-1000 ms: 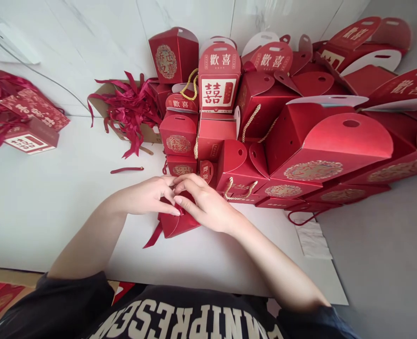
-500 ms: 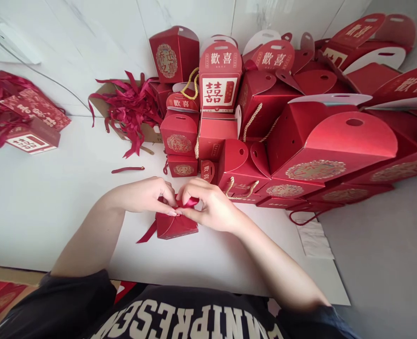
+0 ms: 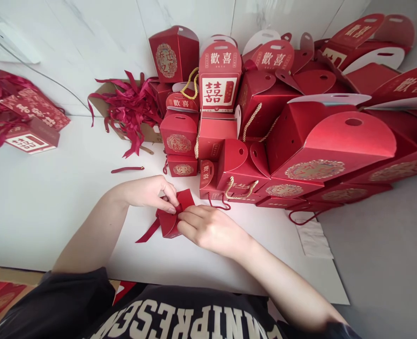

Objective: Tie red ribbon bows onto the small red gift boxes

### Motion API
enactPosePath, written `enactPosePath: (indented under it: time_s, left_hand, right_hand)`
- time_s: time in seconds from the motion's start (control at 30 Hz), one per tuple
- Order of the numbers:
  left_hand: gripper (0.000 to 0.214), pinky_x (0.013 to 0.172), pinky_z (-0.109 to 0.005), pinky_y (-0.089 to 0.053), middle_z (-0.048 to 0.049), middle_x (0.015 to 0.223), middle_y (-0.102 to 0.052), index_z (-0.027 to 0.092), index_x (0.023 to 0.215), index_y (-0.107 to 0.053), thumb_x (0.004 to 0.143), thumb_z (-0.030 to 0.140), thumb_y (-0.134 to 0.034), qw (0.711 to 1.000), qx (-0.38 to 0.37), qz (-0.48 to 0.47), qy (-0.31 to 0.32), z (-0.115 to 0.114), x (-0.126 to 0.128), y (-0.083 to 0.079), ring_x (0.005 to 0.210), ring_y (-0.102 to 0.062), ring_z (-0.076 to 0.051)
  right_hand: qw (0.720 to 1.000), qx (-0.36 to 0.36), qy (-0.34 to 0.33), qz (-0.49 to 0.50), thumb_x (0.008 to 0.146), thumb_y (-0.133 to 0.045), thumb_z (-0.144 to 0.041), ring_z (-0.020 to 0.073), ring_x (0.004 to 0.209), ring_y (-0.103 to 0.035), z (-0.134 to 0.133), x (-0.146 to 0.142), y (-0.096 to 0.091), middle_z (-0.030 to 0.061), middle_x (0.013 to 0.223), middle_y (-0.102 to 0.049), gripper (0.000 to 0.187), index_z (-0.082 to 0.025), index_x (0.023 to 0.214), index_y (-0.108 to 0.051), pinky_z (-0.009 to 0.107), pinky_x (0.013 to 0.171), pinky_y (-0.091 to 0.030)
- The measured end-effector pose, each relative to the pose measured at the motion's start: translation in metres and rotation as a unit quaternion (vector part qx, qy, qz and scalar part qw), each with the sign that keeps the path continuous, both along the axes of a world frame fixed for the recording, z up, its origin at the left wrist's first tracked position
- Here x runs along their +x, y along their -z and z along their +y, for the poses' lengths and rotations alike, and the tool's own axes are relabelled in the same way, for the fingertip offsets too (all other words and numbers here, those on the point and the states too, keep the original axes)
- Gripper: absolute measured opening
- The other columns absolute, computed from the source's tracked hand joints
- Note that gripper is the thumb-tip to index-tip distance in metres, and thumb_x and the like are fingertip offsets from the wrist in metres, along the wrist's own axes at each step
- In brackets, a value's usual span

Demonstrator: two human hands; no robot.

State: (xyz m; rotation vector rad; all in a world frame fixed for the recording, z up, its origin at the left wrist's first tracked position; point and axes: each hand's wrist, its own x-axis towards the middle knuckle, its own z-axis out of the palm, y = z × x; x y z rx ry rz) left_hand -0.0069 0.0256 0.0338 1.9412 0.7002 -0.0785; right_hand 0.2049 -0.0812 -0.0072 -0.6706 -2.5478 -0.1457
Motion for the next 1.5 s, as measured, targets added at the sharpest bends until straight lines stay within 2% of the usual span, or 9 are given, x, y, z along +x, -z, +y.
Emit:
enactPosePath:
  time_s: [0.17, 0.27, 0.4, 0.5, 0.67, 0.8, 0.93, 1.27, 1.5]
  left_hand:
    - [0.013, 0.057, -0.020, -0.047, 0.0010, 0.073, -0.073, 0.020, 0.079, -0.078, 0.076, 0.017, -0.067, 0.999, 0.042, 0.003, -0.024, -0.009, 0.005, 0.004, 0.063, -0.064, -0.011]
    - [0.013, 0.058, -0.022, -0.045, 0.0021, 0.067, -0.069, 0.019, 0.072, -0.076, 0.072, 0.011, -0.065, 0.989, 0.149, -0.010, -0.019, -0.020, 0.008, 0.001, 0.061, -0.059, -0.011]
    - [0.018, 0.070, -0.027, -0.044, 0.0023, 0.059, -0.062, 0.020, 0.062, -0.068, 0.077, 0.011, -0.062, 0.941, 0.333, -0.040, 0.049, -0.036, 0.008, -0.012, 0.068, -0.053, -0.014]
    - [0.020, 0.070, -0.028, -0.044, 0.0021, 0.059, -0.058, 0.018, 0.061, -0.063, 0.079, 0.009, -0.059, 0.910, 0.410, -0.038, 0.050, -0.043, 0.007, -0.014, 0.070, -0.051, -0.015]
    - [0.017, 0.068, -0.027, -0.047, 0.0011, 0.069, -0.064, 0.018, 0.069, -0.064, 0.082, 0.010, -0.056, 0.862, 0.500, -0.075, -0.025, -0.043, -0.002, 0.011, 0.067, -0.055, -0.013]
    - [0.013, 0.064, -0.024, -0.049, 0.0007, 0.080, -0.070, 0.019, 0.081, -0.067, 0.086, 0.012, -0.057, 0.831, 0.537, -0.123, -0.073, -0.042, -0.009, 0.037, 0.070, -0.062, -0.011]
    - [0.009, 0.062, -0.022, -0.051, 0.0021, 0.080, -0.071, 0.020, 0.084, -0.067, 0.086, 0.013, -0.062, 0.801, 0.570, -0.166, -0.081, -0.041, -0.012, 0.051, 0.067, -0.064, -0.010]
    - [0.009, 0.063, -0.024, -0.054, 0.0014, 0.079, -0.071, 0.019, 0.085, -0.064, 0.084, 0.010, -0.065, 0.765, 0.607, -0.194, -0.088, -0.041, -0.012, 0.064, 0.067, -0.066, -0.011]
    - [0.010, 0.060, -0.023, -0.053, 0.0027, 0.075, -0.071, 0.020, 0.083, -0.064, 0.082, 0.011, -0.067, 0.753, 0.611, -0.224, -0.100, -0.040, -0.011, 0.063, 0.063, -0.064, -0.010]
  right_hand:
    - [0.998, -0.052, -0.003, 0.023, 0.099, -0.048, -0.011, 0.0219, 0.091, -0.067, -0.002, 0.001, 0.002, 0.0099, 0.095, -0.073, 0.019, -0.015, 0.087, -0.062, 0.036, 0.079, -0.056]
    - [0.983, -0.150, 0.005, 0.103, 0.097, -0.056, -0.023, 0.0212, 0.087, -0.065, -0.001, 0.002, 0.002, 0.0083, 0.089, -0.070, 0.009, -0.018, 0.091, -0.059, 0.036, 0.078, -0.055]
    - [0.952, -0.200, 0.059, 0.224, 0.097, -0.053, -0.019, 0.0213, 0.098, -0.063, 0.009, 0.003, 0.001, 0.0108, 0.106, -0.068, 0.008, -0.019, 0.104, -0.058, 0.038, 0.086, -0.054]
    - [0.956, -0.210, 0.045, 0.201, 0.099, -0.047, -0.014, 0.0216, 0.105, -0.061, 0.021, 0.002, 0.003, 0.0103, 0.112, -0.068, 0.017, -0.019, 0.109, -0.059, 0.039, 0.092, -0.052]
    - [0.967, -0.201, 0.059, 0.145, 0.099, -0.049, -0.018, 0.0208, 0.082, -0.061, 0.031, 0.000, 0.011, 0.0072, 0.089, -0.069, 0.018, -0.018, 0.102, -0.066, 0.036, 0.076, -0.052]
    - [0.951, -0.234, 0.091, 0.182, 0.099, -0.051, -0.020, 0.0201, 0.085, -0.062, 0.032, -0.003, 0.017, 0.0077, 0.093, -0.069, 0.019, -0.019, 0.105, -0.068, 0.034, 0.077, -0.053]
    - [0.938, -0.259, 0.112, 0.203, 0.096, -0.057, -0.019, 0.0195, 0.084, -0.063, 0.034, -0.007, 0.018, 0.0062, 0.091, -0.069, 0.015, -0.020, 0.099, -0.072, 0.033, 0.076, -0.054]
    - [0.933, -0.265, 0.151, 0.192, 0.090, -0.064, -0.016, 0.0190, 0.082, -0.063, 0.032, -0.010, 0.017, 0.0039, 0.087, -0.071, 0.012, -0.021, 0.094, -0.073, 0.033, 0.075, -0.054]
    - [0.952, -0.179, 0.165, 0.185, 0.092, -0.054, -0.016, 0.0201, 0.082, -0.063, 0.024, -0.015, 0.015, 0.0062, 0.090, -0.069, 0.012, -0.020, 0.094, -0.066, 0.032, 0.071, -0.051]
